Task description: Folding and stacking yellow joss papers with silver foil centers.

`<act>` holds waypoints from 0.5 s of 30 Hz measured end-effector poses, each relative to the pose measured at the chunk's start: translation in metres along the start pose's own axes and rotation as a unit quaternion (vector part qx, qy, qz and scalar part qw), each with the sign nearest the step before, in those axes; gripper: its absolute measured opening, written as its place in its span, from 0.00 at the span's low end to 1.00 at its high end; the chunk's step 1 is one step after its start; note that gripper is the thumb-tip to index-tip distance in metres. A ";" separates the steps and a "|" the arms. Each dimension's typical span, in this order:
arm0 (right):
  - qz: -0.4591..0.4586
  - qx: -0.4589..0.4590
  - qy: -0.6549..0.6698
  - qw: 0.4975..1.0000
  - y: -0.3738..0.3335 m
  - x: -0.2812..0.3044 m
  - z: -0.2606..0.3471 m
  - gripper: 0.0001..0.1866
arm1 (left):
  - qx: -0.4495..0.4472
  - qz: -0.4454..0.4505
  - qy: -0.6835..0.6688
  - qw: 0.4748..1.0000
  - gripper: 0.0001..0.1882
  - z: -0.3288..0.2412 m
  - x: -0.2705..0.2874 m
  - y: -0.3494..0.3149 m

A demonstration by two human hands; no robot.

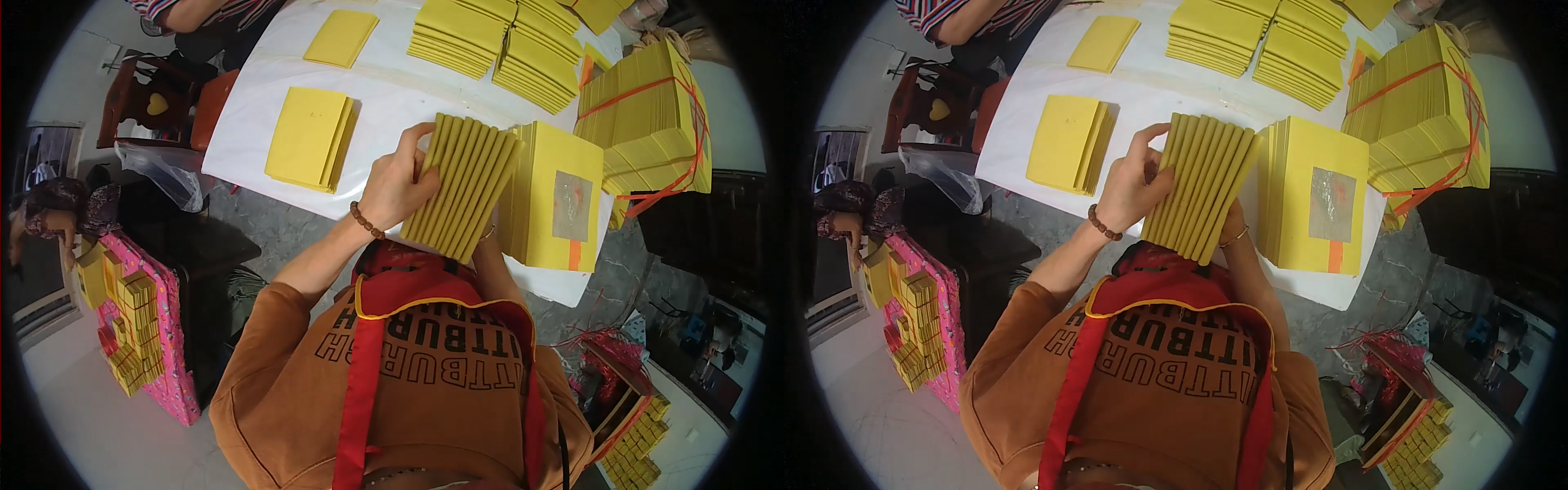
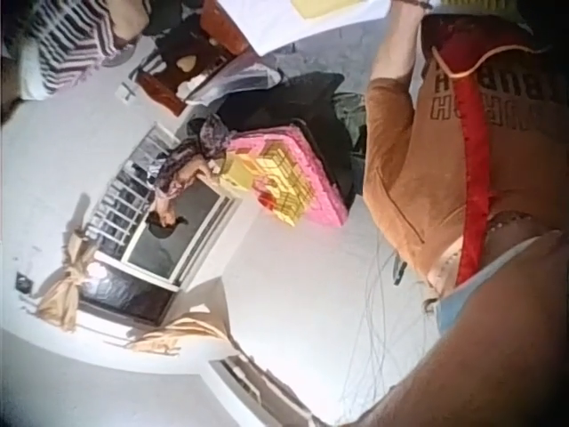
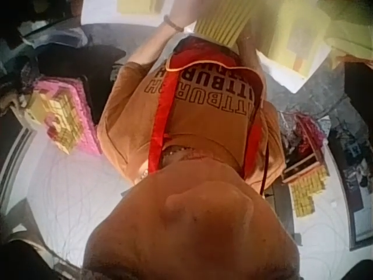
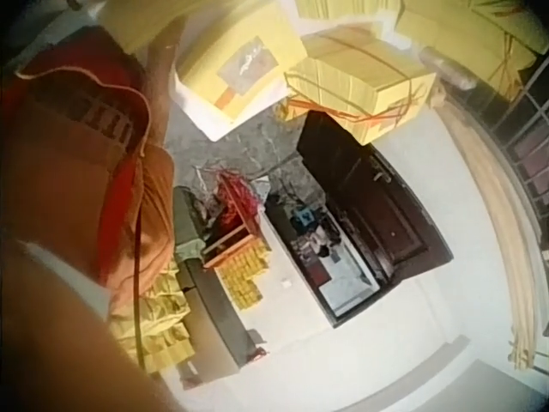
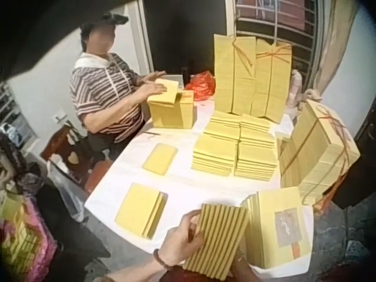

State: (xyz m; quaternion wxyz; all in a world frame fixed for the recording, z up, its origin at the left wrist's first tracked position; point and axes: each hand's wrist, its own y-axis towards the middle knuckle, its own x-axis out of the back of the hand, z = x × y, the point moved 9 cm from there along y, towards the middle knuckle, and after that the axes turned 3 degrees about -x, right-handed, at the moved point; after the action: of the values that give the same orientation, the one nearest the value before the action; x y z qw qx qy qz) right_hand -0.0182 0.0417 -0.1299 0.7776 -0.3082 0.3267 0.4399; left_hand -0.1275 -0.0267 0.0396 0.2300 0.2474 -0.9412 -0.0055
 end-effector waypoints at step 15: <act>0.005 -0.013 0.093 0.996 0.001 -0.004 0.000 0.36 | -0.016 -0.023 0.044 0.999 0.28 -0.008 -0.002 0.005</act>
State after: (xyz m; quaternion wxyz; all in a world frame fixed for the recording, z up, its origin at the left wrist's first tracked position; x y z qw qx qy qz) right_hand -0.0207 0.0404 -0.1269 0.7377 -0.3556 0.3934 0.4178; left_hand -0.1246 -0.0204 0.0459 0.2747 0.2653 -0.9241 -0.0146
